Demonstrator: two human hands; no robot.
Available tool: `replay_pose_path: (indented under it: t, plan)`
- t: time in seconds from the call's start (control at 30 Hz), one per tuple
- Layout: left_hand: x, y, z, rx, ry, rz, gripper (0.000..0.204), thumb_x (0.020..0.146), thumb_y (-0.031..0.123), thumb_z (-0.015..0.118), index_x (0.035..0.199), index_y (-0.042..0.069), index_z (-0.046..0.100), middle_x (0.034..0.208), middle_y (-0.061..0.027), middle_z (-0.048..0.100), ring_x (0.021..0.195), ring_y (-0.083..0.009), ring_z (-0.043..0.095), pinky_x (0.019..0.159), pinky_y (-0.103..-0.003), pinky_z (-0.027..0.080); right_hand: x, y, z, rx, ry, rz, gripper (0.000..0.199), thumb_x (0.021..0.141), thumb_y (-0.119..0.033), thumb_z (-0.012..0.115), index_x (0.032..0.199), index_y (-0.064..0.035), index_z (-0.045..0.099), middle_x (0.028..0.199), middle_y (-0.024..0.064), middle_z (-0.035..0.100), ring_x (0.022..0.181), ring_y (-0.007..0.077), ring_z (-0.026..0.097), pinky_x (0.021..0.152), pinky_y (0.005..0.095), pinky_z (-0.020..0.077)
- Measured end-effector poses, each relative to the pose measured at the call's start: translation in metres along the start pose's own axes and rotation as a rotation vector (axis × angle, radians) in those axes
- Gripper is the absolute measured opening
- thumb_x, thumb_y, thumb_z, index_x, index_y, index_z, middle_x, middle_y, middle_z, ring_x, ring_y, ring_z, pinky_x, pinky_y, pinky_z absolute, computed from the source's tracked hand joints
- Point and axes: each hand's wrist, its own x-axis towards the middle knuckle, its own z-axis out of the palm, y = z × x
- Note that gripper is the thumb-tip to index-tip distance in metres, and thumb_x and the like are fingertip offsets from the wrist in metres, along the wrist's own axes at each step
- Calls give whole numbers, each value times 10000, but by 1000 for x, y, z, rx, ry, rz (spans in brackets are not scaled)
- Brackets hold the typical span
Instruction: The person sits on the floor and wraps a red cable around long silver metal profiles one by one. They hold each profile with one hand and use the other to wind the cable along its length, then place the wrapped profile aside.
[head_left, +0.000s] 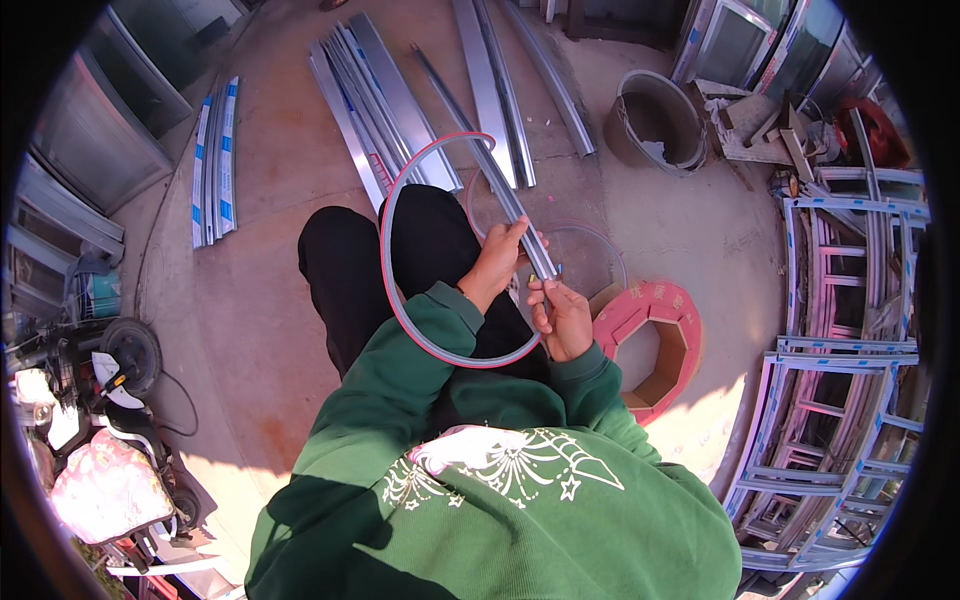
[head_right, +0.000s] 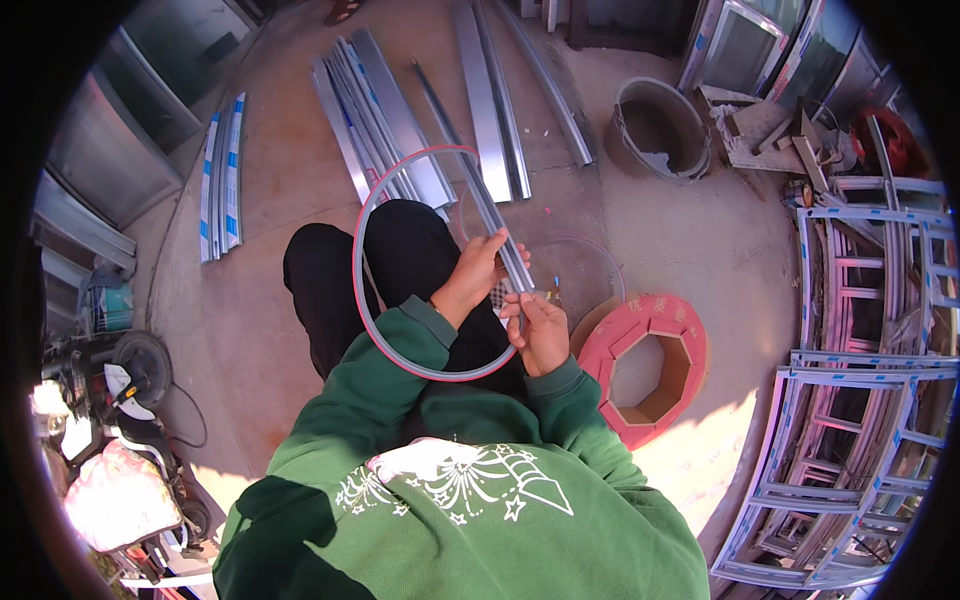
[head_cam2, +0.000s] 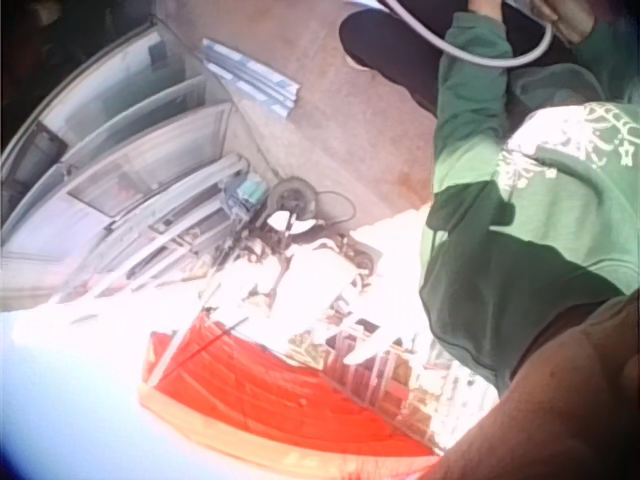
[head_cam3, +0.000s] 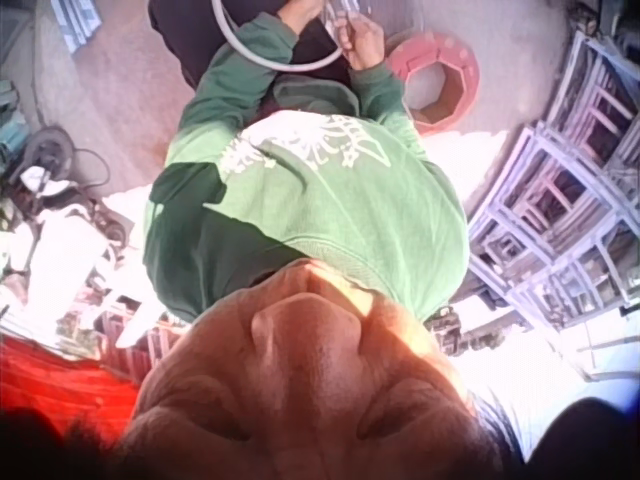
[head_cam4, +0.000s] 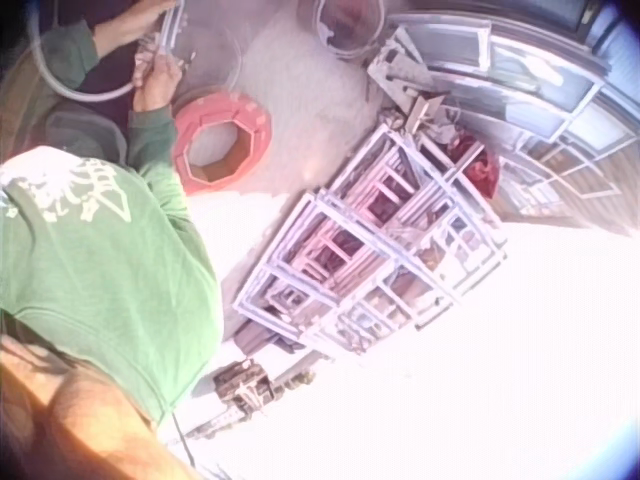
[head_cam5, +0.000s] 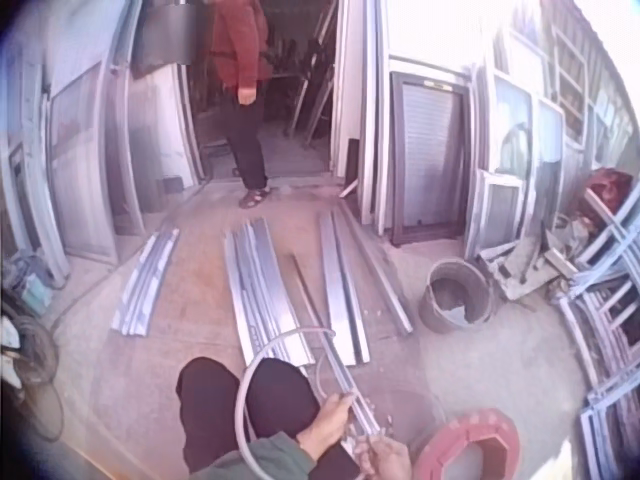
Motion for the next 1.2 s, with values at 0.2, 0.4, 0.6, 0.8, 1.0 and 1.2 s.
replay_pose_path:
  t: [0.2,0.4,0.6,0.8,1.0,1.2]
  plan:
    - [0,1,-1,16,-4,-23,354,1029,320,551,1071,-32,541,1017,-156,655,948,-283,696,837,-426,602,-34,5,-9,0,8,37,295,1058,-200,452,1051,57,596,761,117,648,518,158,546,477,260,425]
    - [0,0,0,18,17,5,366,1029,338,549,1090,-23,547,1008,-157,667,947,-277,699,822,-417,593,3,7,-8,74,-50,22,321,1060,-219,457,1083,69,597,791,105,642,556,144,534,513,267,409]
    - [2,0,-2,28,7,-8,337,1035,333,535,1067,-3,524,1017,-155,655,935,-282,697,815,-426,603,-35,9,-9,21,-16,64,324,1063,-235,449,1084,59,586,759,88,628,544,143,533,506,266,427]
    - [3,2,-4,14,-18,-14,344,1035,335,534,1048,-8,543,1005,-157,665,927,-282,699,817,-420,600,-2,5,2,83,-82,-57,312,1054,-198,457,1057,79,601,739,88,629,518,144,514,504,272,416]
    - [3,0,-6,10,-11,-23,369,1036,324,531,1060,-43,562,1005,-180,669,926,-294,699,834,-425,602,-31,10,-4,1,1,50,298,1057,-200,450,1044,61,593,741,86,619,531,133,527,483,254,409]
    - [6,1,-6,-9,6,-28,356,1040,302,526,1073,-51,551,1026,-195,661,943,-303,696,838,-450,606,-4,7,0,96,-35,21,313,1060,-205,448,1034,67,601,750,97,637,519,143,532,487,265,410]
